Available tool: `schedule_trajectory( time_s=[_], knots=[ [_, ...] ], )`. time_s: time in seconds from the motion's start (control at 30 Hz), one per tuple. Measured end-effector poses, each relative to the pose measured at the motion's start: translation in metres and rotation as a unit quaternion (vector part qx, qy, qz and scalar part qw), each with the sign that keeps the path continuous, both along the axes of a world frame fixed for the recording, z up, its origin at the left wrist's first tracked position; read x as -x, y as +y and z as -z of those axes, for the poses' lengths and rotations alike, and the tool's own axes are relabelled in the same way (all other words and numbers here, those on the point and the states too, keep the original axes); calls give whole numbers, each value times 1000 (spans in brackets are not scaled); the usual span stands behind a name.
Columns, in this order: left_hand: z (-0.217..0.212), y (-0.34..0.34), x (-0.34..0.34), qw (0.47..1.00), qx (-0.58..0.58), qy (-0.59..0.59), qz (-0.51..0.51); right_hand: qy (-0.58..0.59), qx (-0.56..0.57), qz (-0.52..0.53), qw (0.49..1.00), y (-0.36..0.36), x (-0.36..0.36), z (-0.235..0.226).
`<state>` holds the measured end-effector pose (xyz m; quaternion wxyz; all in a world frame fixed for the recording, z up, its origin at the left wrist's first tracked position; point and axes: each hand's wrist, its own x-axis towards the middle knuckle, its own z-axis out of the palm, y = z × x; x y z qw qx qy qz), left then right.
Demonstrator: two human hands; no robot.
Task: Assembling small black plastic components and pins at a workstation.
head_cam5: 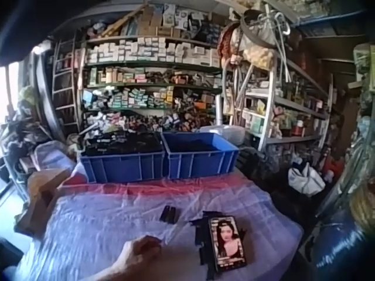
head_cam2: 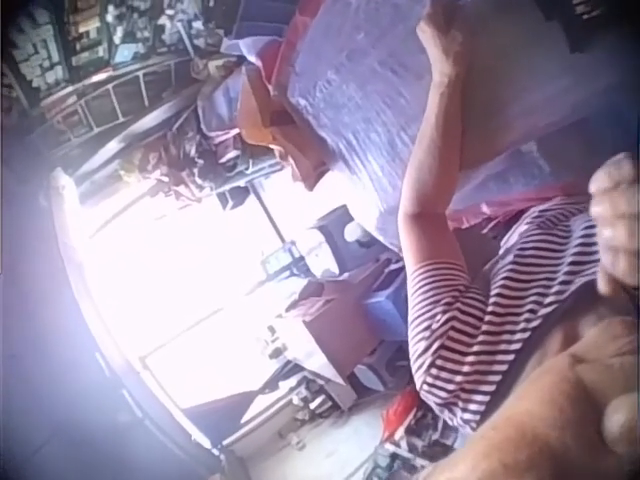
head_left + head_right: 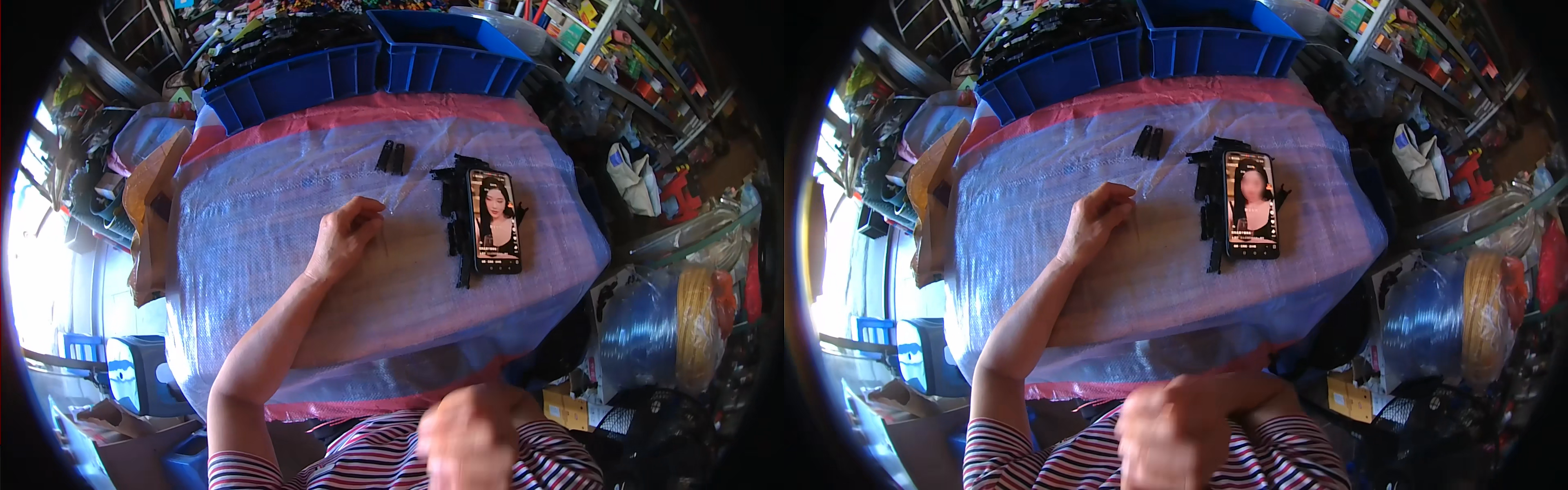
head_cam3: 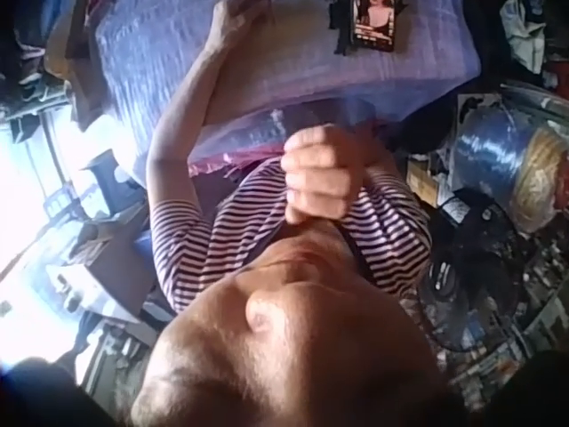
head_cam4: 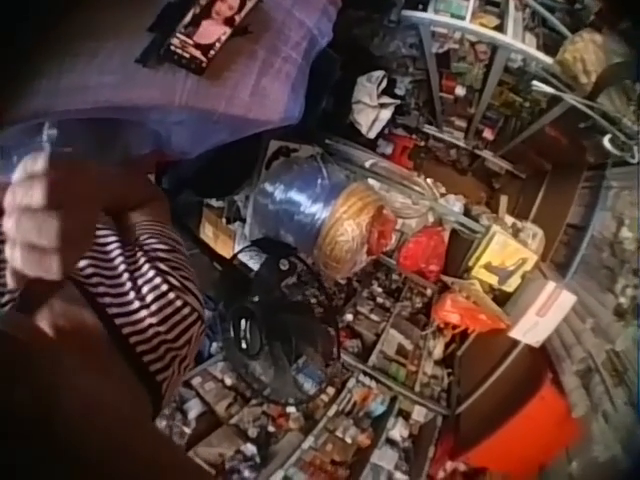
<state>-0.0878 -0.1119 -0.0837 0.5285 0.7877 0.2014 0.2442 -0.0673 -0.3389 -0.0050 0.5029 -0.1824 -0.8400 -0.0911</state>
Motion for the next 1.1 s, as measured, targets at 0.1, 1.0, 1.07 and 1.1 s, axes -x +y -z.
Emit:
schedule_trajectory(
  time_s=[0.1, 1.0, 1.07, 1.1],
  knots=[
    [11, 8, 1, 1000, -4, -4, -10, 176, 92, 351, 915, -11, -23, 7],
    [11, 23, -2, 998, 48, 9, 46, 266, 470, 519, 663, -91, -103, 69],
    [11, 19, 1, 998, 40, 17, 43, 312, 359, 602, 641, -97, -119, 59],
    [12, 18, 2, 998, 50, 13, 47, 308, 290, 646, 636, -96, -128, 62]
  ],
)
